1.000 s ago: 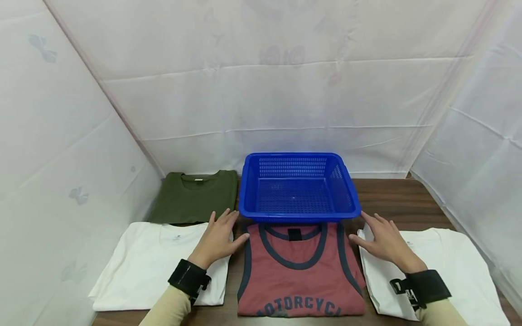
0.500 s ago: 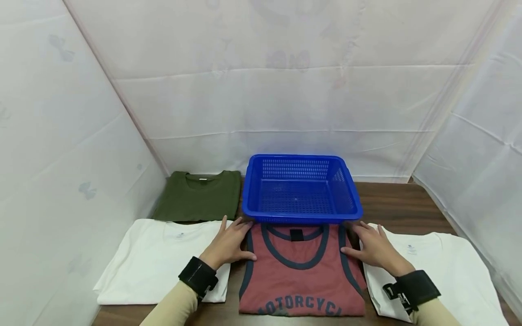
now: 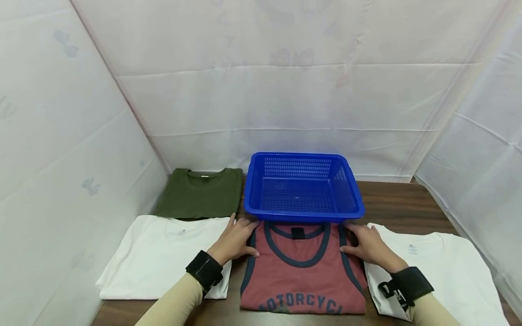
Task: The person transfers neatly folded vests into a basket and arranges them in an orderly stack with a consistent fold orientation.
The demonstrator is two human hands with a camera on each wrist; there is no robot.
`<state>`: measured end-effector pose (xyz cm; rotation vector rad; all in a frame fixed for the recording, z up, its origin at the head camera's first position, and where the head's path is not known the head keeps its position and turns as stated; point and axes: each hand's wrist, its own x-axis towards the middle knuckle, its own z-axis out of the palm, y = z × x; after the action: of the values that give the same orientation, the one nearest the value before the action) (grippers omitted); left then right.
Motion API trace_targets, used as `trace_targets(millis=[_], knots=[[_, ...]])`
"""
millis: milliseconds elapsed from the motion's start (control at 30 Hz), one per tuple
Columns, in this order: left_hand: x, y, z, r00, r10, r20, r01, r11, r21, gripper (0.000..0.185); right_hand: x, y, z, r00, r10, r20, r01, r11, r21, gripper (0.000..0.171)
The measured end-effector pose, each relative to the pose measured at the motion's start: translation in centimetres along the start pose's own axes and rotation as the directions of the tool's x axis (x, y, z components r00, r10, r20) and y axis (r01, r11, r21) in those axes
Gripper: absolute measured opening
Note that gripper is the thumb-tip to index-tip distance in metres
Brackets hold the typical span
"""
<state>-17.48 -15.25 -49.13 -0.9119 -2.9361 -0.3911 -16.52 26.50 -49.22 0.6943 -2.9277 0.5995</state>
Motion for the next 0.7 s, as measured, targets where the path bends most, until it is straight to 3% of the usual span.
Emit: trace_targets(millis=[367, 700], knots=[[1.0, -0.3, 0.0, 0.998, -0.055, 0.043, 0.057, 0.997, -0.049, 0.084, 0.6, 0.1, 0.8, 0.998, 0.05, 0.047, -0.052, 0.998, 0.033, 0.06], [1.8, -0.3, 0.4, 0.996, -0.082, 0.027, 0.083, 0.995, -0.057, 0.06, 0.4, -0.5, 0.7, 0.999, -0.012, -0.032, 0.013, 0.999, 0.038, 0.053]])
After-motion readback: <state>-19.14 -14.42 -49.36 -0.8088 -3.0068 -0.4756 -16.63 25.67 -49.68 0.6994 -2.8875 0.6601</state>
